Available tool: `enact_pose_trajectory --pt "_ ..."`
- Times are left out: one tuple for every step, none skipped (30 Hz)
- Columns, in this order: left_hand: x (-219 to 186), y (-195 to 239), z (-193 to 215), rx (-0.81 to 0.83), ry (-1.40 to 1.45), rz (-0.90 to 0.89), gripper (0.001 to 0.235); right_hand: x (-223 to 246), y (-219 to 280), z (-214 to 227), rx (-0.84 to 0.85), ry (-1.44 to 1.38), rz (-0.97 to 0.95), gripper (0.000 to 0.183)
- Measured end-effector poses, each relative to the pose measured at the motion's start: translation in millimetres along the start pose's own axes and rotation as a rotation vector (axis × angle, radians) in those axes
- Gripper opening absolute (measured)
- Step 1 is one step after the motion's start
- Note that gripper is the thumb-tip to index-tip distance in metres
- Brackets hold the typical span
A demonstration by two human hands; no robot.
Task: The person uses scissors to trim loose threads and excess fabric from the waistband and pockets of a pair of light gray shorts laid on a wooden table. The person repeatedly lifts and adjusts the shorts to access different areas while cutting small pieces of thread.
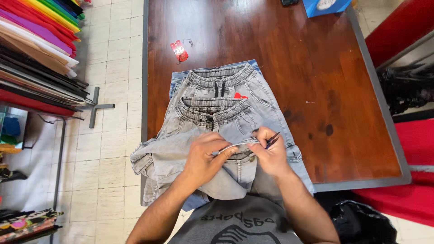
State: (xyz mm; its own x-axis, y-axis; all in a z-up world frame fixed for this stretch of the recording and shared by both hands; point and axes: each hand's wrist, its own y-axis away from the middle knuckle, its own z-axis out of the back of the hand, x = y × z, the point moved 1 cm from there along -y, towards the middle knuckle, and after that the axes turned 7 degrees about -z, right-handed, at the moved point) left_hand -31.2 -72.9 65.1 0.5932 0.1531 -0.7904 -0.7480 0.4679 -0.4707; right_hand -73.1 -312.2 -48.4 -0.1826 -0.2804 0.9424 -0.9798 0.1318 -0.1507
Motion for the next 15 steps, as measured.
enact_pose_trajectory --pt "-0.5 -0.7 -0.8 0.022 0.005 0.0 0.01 -0.9 -0.8 6.2 -0.022 -0.005 0.0 0.061" --pt "-0.5 -1.1 -1.7 0.049 0.067 0.046 0.012 -2.1 -1.1 11.8 0.014 0.02 0.007 0.063" --pt "-2.4 -0.4 -3.8 0.076 0.135 0.097 0.014 -0.8 1.4 18.5 0.05 0.05 0.01 0.065" --pt "2.1 -0.1 -2.6 0.097 0.144 0.101 0.014 10.3 0.3 17.4 0.027 0.049 0.004 0.065" --pt "8.1 0.7 -3.5 0.087 0.228 0.188 0.021 21.4 -3.3 17.9 0.099 0.065 -0.005 0.066" --pt "14.0 1.9 -3.6 0.076 0.312 0.275 0.028 32.4 -6.8 17.4 0.172 0.08 -0.015 0.066" --pt "30.2 8.8 -5.0 0.079 0.316 0.277 0.028 36.5 -8.5 18.4 0.168 0.082 -0.019 0.066" --pt "46.5 16.2 -5.8 0.078 0.35 0.341 0.034 40.8 -10.1 18.1 0.204 0.104 -0.034 0.064" --pt "63.6 22.3 -6.4 0.073 0.382 0.402 0.04 45.2 -14.1 17.9 0.244 0.127 -0.047 0.062" --pt "65.3 16.0 -5.7 0.074 0.385 0.401 0.04 47.4 -16.5 19.7 0.242 0.13 -0.048 0.062" --pt "65.1 15.1 -5.1 0.063 0.417 0.435 0.04 48.7 -15.5 20.3 0.248 0.144 -0.061 0.061" --pt "65.1 14.4 -4.0 0.052 0.448 0.468 0.041 49.8 -14.5 20.4 0.255 0.159 -0.074 0.059" --pt "53.5 4.8 -3.4 0.042 0.451 0.47 0.041 42.6 -11.9 26.4 0.264 0.163 -0.078 0.059" --pt "42.1 -4.8 -2.3 0.024 0.455 0.493 0.033 35.2 -9.6 33.2 0.178 0.161 -0.128 0.058" --pt "29.8 -12.3 -0.2 0.004 0.456 0.52 0.025 26.9 -5.7 38.9 0.094 0.156 -0.179 0.057"
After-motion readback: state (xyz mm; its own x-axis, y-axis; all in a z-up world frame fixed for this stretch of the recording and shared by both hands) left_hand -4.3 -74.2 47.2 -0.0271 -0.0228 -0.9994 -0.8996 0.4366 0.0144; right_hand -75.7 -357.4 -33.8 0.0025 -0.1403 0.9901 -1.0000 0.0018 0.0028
